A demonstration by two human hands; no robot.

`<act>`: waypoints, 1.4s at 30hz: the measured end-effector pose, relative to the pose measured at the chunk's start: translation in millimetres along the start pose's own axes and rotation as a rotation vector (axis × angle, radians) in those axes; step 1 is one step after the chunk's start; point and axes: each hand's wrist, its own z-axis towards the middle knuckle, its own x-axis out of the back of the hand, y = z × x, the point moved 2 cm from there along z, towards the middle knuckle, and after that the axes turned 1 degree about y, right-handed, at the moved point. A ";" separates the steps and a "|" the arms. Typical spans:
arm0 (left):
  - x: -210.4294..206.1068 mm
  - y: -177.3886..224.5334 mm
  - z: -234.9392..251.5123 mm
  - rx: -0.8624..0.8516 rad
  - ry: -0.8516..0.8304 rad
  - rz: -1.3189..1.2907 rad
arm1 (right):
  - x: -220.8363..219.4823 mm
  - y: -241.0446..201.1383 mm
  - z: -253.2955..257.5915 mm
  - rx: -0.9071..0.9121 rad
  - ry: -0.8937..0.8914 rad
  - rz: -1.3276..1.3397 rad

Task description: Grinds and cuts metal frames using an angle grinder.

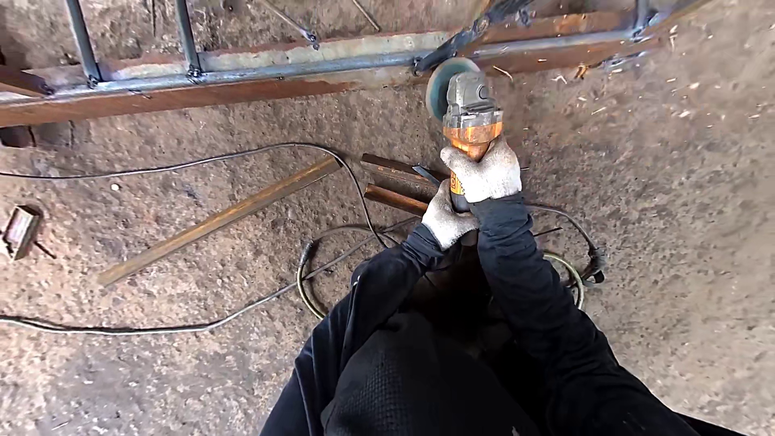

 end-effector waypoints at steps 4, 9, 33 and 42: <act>-0.1 -6.7 -28.3 0.046 0.035 0.036 | -0.9 10.2 -29.6 0.010 -0.052 0.004; 15.7 -2.2 -56.7 -0.023 0.133 0.101 | -13.5 3.0 -41.9 0.012 -0.158 0.046; 98.0 180.4 -122.1 -0.151 0.069 0.638 | 51.5 -104.7 -122.4 0.163 -0.133 1.106; 31.4 408.9 -205.5 0.256 -0.160 1.119 | 204.3 -179.5 -221.8 -0.291 -0.055 1.649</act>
